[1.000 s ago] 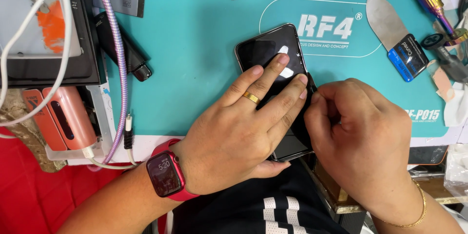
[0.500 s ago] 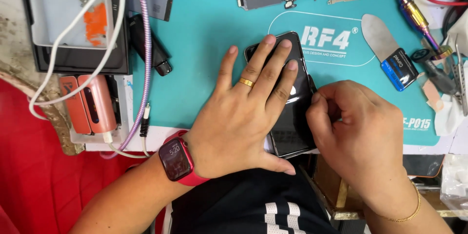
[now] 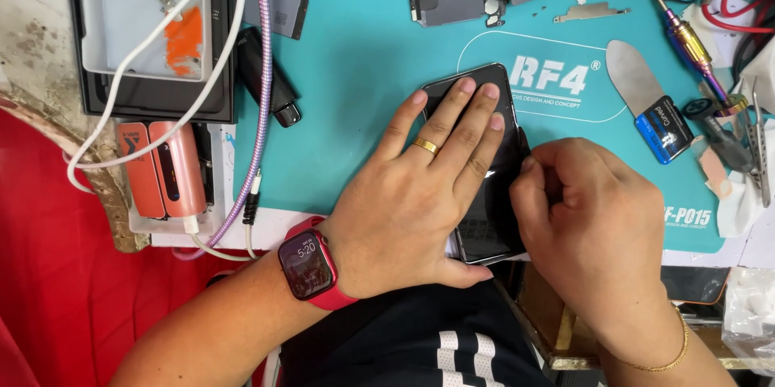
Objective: The person applies a white adhesive substance to the screen of a foldable smartphone using a small bottle. They then use a metal tool to spread the adhesive and press the screen down, working on the device's hinge area.
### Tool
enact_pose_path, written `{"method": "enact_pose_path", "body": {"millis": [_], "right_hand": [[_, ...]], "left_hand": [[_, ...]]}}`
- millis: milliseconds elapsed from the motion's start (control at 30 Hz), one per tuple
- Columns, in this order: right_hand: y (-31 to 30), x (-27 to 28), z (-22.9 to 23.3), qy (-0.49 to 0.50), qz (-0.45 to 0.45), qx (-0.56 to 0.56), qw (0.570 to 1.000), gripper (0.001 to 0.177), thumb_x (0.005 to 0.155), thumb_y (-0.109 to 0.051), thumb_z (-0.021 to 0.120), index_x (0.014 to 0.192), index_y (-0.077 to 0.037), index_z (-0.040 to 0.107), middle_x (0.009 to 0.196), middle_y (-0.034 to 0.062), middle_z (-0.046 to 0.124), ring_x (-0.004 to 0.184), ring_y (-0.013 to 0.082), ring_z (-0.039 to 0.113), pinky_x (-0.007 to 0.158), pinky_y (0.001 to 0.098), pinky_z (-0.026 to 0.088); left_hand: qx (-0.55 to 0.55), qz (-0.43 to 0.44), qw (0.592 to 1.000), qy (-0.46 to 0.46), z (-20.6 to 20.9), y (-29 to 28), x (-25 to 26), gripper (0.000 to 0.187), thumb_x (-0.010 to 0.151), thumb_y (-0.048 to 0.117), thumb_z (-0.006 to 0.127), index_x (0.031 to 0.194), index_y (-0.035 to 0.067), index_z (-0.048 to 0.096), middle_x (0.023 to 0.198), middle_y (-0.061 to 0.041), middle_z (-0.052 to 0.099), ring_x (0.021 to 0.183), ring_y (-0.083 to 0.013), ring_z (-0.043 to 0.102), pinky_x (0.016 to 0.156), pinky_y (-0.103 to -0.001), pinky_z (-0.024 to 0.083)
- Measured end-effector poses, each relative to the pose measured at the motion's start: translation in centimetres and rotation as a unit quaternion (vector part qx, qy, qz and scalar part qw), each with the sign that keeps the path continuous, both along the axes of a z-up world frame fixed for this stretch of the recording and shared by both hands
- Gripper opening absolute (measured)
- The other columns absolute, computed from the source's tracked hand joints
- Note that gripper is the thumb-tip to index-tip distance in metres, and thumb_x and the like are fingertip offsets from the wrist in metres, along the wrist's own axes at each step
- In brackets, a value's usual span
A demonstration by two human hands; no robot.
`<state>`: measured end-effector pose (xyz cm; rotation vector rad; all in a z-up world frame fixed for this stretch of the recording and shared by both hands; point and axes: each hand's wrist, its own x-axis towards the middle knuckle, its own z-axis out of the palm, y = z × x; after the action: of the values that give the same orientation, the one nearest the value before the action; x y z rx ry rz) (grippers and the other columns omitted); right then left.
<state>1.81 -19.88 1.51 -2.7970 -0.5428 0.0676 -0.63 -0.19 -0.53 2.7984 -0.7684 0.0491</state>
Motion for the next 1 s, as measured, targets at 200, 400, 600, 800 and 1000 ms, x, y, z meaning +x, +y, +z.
{"method": "enact_pose_path", "body": {"millis": [200,400,600,800,1000], "right_hand": [[0.1,0.1,-0.1,-0.006,0.002,-0.002,1.000,0.008,0.101,-0.005,0.066,0.094,-0.004,0.067,0.077,0.0076,0.065,0.067,0.0279,0.060,0.058,0.0413,0.043],[0.2,0.4,-0.4,-0.027,0.022,-0.003,0.999,0.009,0.103,-0.002,0.067,0.094,-0.003,0.066,0.077,0.0093,0.063,0.068,0.0298,0.058,0.058,0.0426,0.042],[1.7,4.4,-0.4,-0.020,0.042,0.033,0.998,0.010,0.102,-0.002,0.066,0.093,-0.001,0.068,0.081,0.0114,0.067,0.069,0.0295,0.061,0.063,0.0416,0.044],[-0.1,3.4,0.5,0.064,-0.036,0.036,0.997,0.015,0.106,-0.010,0.064,0.092,-0.006,0.068,0.073,0.0025,0.067,0.064,0.0166,0.062,0.066,0.0340,0.044],[-0.8,0.9,0.4,0.090,-0.063,0.044,0.993,0.013,0.098,-0.008,0.067,0.085,-0.010,0.069,0.069,-0.0017,0.064,0.061,0.0142,0.058,0.063,0.0310,0.043]], "left_hand": [[-0.009,0.001,1.000,0.000,0.0,0.0,0.0,0.136,0.065,0.097,0.068,0.155,-0.002,0.044,0.164,-0.022,0.032,0.154,-0.0369,0.031,0.126,-0.050,0.026],[-0.001,-0.003,1.000,-0.003,-0.1,0.0,-0.1,0.136,0.066,0.098,0.066,0.156,-0.001,0.045,0.165,-0.022,0.032,0.154,-0.0372,0.030,0.127,-0.049,0.023],[-0.020,-0.001,1.000,0.000,-0.2,0.2,0.0,0.131,0.068,0.096,0.066,0.155,-0.001,0.047,0.164,-0.022,0.034,0.154,-0.0348,0.032,0.126,-0.048,0.026],[-0.029,0.000,1.000,0.001,-0.4,0.4,0.0,0.132,0.068,0.096,0.067,0.156,0.000,0.044,0.164,-0.020,0.036,0.154,-0.0347,0.031,0.128,-0.047,0.022],[-0.023,0.000,1.000,0.004,-0.4,0.3,0.2,0.134,0.066,0.097,0.069,0.156,0.000,0.044,0.164,-0.020,0.036,0.154,-0.0340,0.032,0.126,-0.047,0.026]]}}
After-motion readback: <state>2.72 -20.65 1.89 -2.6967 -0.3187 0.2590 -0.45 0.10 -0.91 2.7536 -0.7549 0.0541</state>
